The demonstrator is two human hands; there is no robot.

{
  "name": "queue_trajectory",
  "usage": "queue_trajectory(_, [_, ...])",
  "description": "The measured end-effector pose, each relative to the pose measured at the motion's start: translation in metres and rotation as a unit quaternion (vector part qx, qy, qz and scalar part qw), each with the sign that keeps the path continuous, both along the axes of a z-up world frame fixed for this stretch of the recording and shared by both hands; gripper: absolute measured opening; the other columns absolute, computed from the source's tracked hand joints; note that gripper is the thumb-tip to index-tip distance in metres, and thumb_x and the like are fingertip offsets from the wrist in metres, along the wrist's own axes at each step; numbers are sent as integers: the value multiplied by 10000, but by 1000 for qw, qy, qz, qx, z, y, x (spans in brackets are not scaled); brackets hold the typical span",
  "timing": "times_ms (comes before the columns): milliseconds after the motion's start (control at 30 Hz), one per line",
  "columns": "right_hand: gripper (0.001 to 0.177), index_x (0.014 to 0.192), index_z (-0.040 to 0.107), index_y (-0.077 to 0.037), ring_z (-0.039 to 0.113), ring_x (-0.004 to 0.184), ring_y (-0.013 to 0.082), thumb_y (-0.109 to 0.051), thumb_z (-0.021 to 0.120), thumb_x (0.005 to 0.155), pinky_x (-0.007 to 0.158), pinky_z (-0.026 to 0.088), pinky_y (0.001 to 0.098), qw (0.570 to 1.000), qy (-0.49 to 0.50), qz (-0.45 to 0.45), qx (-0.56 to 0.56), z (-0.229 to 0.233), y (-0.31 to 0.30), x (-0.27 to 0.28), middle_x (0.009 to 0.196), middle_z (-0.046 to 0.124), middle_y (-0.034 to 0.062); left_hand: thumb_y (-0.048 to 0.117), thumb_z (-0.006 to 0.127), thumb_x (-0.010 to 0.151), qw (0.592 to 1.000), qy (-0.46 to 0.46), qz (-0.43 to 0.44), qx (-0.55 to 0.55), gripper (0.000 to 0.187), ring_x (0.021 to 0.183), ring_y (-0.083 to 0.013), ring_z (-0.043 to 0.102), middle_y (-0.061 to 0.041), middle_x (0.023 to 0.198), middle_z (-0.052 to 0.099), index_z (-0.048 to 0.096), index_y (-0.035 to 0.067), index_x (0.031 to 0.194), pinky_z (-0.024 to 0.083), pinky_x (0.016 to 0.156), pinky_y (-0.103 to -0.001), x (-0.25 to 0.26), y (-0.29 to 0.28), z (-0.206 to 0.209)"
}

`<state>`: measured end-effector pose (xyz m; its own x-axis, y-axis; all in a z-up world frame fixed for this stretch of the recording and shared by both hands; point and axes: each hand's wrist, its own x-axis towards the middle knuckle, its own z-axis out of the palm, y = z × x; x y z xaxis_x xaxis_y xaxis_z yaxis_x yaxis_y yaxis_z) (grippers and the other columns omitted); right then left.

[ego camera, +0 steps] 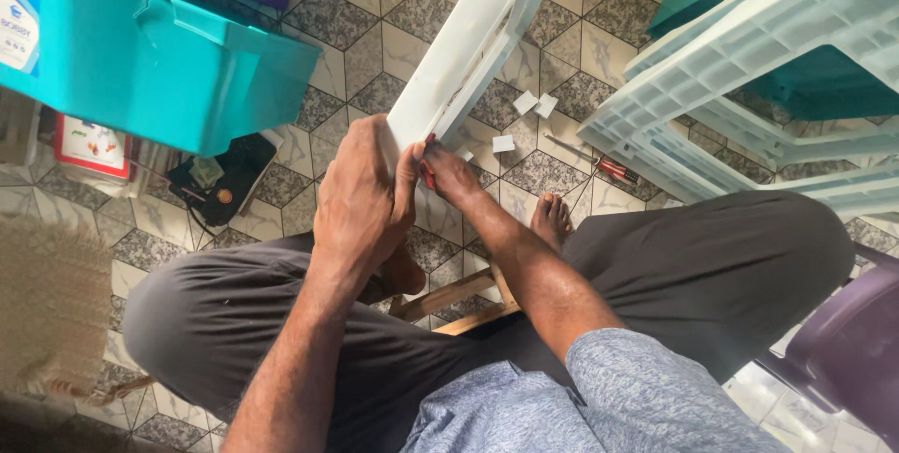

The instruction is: The person sits on the floor and uses a screwdriver to remove screws from a white plastic furniture frame. They detach a circular component and several small white plastic pieces, placing them on the floor. The person then wipes the frame with an orange cloth.

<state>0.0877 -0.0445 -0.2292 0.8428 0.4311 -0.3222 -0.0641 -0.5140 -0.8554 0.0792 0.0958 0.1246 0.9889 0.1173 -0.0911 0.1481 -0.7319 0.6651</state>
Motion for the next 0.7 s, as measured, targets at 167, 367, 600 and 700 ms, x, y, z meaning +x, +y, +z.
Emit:
queue_trajectory(167, [601, 1296, 593, -23, 558, 1142, 378, -154, 809, 751, 891, 531, 474, 967, -194, 99, -131, -7, 1, 17, 1213, 594, 206, 377, 574, 1076, 1000, -16, -23, 8, 452, 1018, -409, 640, -203, 1115, 616, 532, -11, 1305, 509, 837, -504, 3, 2, 2])
queue_trajectory(367, [270, 1213, 709, -137, 764, 998, 272, -280, 680, 985, 905, 608, 382, 948, -23, 232, -215, -3, -3, 51, 1013, 789, 140, 367, 594, 1067, 1000, -2, -22, 10, 448, 972, -390, 629, -187, 1096, 598, 530, -4, 1309, 499, 806, -495, 3, 0, 3])
queue_trajectory(600, [464, 1201, 661, -37, 710, 988, 379, -372, 709, 884, 801, 589, 479, 967, -141, -149, -153, 2, -23, 106, 1114, 688, 237, 357, 609, 1058, 1000, 9, -20, 14, 437, 948, -358, 626, -167, 1083, 598, 535, 6, 1307, 497, 798, -481, 7, -1, 3])
queue_trajectory(700, [549, 1212, 579, 5, 697, 976, 418, -386, 734, 858, 809, 559, 493, 962, -64, -251, -86, 2, -30, 122, 1125, 660, 266, 347, 613, 1055, 1000, 6, -17, 11, 428, 955, -351, 627, -163, 1088, 601, 537, 8, 1306, 497, 803, -475, 8, 0, 3])
